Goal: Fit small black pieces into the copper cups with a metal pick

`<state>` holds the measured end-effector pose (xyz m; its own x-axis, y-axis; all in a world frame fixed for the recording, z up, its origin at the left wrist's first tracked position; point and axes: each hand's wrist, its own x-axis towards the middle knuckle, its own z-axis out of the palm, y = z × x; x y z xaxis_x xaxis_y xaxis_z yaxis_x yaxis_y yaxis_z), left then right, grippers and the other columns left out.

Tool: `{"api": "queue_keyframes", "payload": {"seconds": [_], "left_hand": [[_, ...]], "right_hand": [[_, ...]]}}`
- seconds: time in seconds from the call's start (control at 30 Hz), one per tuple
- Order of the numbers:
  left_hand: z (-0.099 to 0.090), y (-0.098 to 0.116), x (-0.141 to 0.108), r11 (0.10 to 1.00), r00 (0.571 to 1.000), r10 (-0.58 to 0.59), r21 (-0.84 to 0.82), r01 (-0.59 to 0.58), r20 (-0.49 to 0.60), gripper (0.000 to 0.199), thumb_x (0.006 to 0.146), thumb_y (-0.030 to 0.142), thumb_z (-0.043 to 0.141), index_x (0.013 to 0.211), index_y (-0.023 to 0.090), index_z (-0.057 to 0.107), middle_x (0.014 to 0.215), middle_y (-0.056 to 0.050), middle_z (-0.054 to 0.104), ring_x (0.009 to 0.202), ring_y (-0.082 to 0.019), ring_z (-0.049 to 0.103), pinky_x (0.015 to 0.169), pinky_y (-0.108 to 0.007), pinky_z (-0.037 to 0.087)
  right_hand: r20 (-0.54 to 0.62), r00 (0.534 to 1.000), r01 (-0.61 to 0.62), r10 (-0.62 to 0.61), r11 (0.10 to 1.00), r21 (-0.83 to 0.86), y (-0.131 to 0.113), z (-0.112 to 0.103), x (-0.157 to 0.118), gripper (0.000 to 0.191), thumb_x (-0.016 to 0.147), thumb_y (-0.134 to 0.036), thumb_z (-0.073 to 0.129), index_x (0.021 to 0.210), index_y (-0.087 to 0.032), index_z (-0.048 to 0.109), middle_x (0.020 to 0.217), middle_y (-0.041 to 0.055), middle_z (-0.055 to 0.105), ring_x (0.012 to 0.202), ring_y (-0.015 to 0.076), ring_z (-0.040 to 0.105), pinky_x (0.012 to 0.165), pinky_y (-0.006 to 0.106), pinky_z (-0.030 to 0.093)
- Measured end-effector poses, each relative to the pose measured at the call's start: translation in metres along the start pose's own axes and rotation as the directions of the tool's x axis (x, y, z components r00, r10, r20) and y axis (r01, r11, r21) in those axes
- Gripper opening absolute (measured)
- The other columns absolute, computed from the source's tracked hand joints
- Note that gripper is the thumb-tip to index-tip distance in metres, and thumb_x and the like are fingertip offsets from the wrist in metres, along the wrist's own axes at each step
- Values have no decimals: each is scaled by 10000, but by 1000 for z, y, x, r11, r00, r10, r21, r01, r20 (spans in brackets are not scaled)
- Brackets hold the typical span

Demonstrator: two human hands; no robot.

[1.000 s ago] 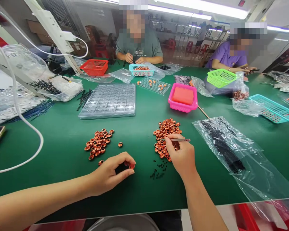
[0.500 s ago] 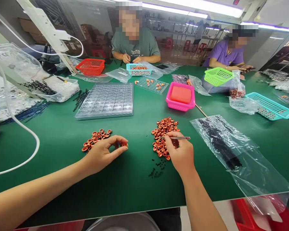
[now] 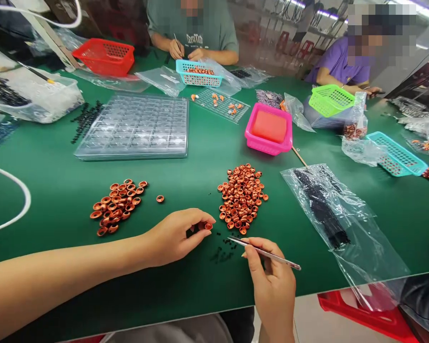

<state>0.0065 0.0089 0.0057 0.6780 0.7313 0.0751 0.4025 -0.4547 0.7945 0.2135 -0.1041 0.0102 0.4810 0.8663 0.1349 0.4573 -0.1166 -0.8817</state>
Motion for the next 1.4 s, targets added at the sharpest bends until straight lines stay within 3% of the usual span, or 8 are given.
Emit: {"api": "queue_keyframes", "payload": {"seconds": [0.23, 0.5, 0.6, 0.73, 1.1, 1.4], "left_hand": [[-5, -5, -1, 995, 998, 42, -97, -37, 49, 140, 914, 193, 529, 1005, 180, 634, 844, -15, 656, 782, -150, 591, 713, -259, 461], [-8, -4, 2, 991, 997, 13, -131, -3, 78, 122, 925, 188, 534, 990, 180, 636, 828, -10, 650, 765, -148, 576, 705, -260, 443], [-9, -4, 2, 992, 996, 17, -126, -6, 83, 125, 928, 185, 534, 997, 176, 638, 828, -8, 650, 765, -148, 576, 704, -261, 442], [-10, -5, 2, 993, 996, 30, -113, -20, 84, 131, 930, 183, 526, 1003, 176, 634, 851, -11, 662, 768, -147, 583, 706, -262, 446], [-8, -5, 2, 995, 996, 52, -88, -46, 73, 123, 931, 172, 528, 1000, 177, 630, 863, -10, 661, 783, -145, 584, 705, -257, 440], [-8, -7, 2, 992, 996, 75, -108, -68, 58, 100, 917, 145, 549, 982, 174, 618, 863, -7, 654, 788, -140, 580, 707, -249, 434]], "right_hand": [[8, 999, -34, 34, 999, -14, -2, 12, -1, 245, 837, -433, 687, 893, -199, 734, 819, 58, 752, 654, 178, 707, 608, 281, 605], [39, 996, -77, 78, 996, -43, 12, 8, -10, 183, 839, -349, 708, 964, -217, 728, 881, 55, 744, 718, 175, 702, 665, 287, 617], [-11, 997, -78, 78, 997, -11, 11, 10, -14, 149, 839, -321, 711, 943, -214, 717, 877, 51, 733, 706, 163, 684, 655, 280, 604], [-69, 997, -15, 18, 999, 47, 9, 10, -20, 70, 849, -251, 691, 909, -213, 692, 877, 44, 722, 728, 156, 670, 654, 278, 581], [61, 995, 80, -83, 996, 46, 13, 8, -21, 125, 839, -144, 670, 921, -239, 678, 866, 14, 727, 793, 169, 698, 664, 278, 573], [104, 956, 267, -273, 961, 68, 12, 9, -19, 259, 804, -18, 649, 967, -218, 677, 887, 26, 732, 810, 179, 705, 673, 306, 580]]}}
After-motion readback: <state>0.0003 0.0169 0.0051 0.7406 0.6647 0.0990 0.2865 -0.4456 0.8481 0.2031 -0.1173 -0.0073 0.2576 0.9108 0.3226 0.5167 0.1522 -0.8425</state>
